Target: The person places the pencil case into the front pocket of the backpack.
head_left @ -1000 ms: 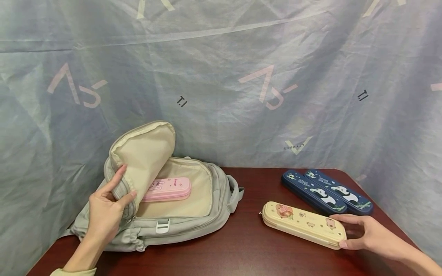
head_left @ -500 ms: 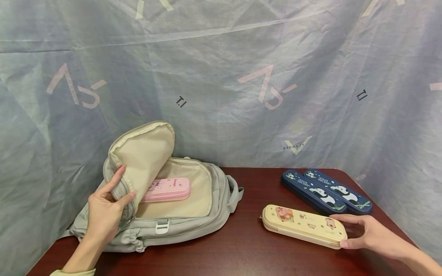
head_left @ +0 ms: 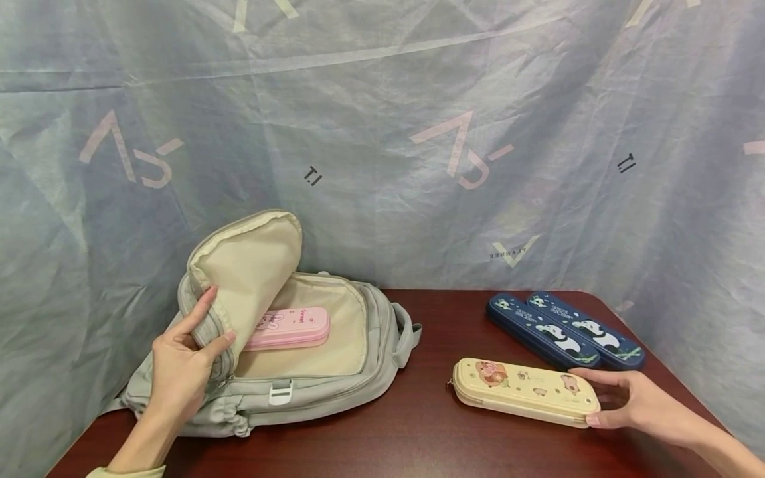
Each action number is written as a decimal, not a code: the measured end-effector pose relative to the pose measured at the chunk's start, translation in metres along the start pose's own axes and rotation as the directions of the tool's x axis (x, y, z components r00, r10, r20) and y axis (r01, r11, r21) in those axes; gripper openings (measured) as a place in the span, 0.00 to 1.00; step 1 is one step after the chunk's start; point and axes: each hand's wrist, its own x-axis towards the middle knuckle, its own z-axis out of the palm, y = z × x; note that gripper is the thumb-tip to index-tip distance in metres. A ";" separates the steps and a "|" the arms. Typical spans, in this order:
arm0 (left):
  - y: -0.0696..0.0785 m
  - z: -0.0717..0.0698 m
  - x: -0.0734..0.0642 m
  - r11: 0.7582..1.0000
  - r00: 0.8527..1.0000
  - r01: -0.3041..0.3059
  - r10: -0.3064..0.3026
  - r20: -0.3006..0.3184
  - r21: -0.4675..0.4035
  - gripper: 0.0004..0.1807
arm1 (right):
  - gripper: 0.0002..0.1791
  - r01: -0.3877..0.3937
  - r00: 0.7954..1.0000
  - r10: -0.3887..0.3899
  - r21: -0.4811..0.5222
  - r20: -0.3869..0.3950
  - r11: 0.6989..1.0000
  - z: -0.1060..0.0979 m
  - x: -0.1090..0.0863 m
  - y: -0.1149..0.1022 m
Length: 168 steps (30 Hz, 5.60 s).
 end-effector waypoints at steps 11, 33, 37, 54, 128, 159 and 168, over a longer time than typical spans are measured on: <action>0.000 0.001 0.000 1.000 1.000 -0.019 0.019 0.000 -0.004 0.43 | 0.38 0.063 0.997 -0.062 -0.015 0.043 0.998 0.003 0.004 0.000; 0.000 -0.001 0.000 1.000 1.000 -0.027 0.027 0.011 0.007 0.42 | 0.35 0.045 0.999 -0.045 -0.045 0.001 0.998 0.010 0.012 -0.002; -0.001 -0.001 0.000 1.000 1.000 -0.026 0.026 0.012 0.016 0.42 | 0.40 -0.001 0.999 -0.003 -0.117 -0.037 0.993 0.011 0.011 -0.004; 0.000 -0.001 -0.001 0.998 0.999 -0.035 0.035 0.017 0.043 0.43 | 0.36 0.116 0.990 -0.127 -0.138 -0.069 0.984 0.024 0.017 -0.030; -0.001 -0.008 -0.002 0.997 0.995 -0.066 0.064 0.077 0.029 0.46 | 0.36 0.209 0.974 -0.214 -0.069 -0.073 0.976 0.174 0.173 -0.181; 0.000 -0.009 -0.002 0.997 0.995 -0.055 0.050 0.089 0.049 0.45 | 0.37 0.214 0.972 -0.216 -0.034 -0.091 0.976 0.230 0.216 -0.197; 0.000 -0.009 -0.002 0.998 0.995 -0.053 0.049 0.089 0.042 0.45 | 0.38 0.208 0.975 -0.206 0.006 -0.088 0.978 0.244 0.228 -0.199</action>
